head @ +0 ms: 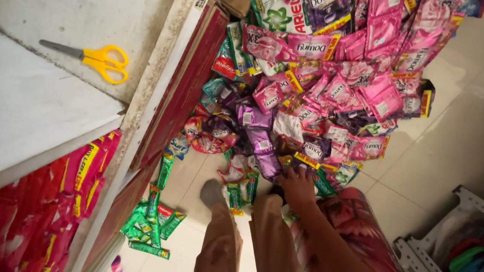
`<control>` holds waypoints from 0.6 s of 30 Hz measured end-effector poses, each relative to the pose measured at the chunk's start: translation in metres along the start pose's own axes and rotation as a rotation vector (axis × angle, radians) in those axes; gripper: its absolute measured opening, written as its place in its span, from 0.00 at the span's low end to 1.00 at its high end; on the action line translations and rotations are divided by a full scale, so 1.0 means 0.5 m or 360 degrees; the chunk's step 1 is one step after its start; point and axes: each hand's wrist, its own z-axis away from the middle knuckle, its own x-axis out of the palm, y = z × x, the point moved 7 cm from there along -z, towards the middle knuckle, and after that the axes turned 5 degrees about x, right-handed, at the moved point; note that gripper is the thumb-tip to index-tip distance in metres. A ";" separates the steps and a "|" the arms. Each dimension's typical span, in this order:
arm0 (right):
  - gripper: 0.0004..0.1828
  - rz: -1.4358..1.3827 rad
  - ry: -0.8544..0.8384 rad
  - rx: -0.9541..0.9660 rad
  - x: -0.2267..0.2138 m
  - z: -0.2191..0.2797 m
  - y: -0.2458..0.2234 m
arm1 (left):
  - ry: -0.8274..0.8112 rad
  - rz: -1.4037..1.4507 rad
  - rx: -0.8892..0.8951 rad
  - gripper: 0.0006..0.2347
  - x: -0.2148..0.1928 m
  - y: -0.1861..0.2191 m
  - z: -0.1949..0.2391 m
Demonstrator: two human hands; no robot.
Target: Sorting laundry detergent sachets from a pile on the floor and placing them onto a shelf.
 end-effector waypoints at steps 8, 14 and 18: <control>0.14 0.0091 -0.0190 -0.0066 -0.013 0.074 -0.002 | 0.0015 -0.0319 0.0096 0.14 -0.019 0.001 -0.081; 0.16 0.0030 -0.0445 -0.0151 0.024 0.197 0.040 | -0.0070 -0.0298 0.0086 0.17 -0.009 -0.077 -0.055; 0.14 -0.0057 -0.0719 -0.0049 0.026 0.251 0.070 | -0.0131 -0.0102 0.0087 0.18 0.010 -0.091 -0.034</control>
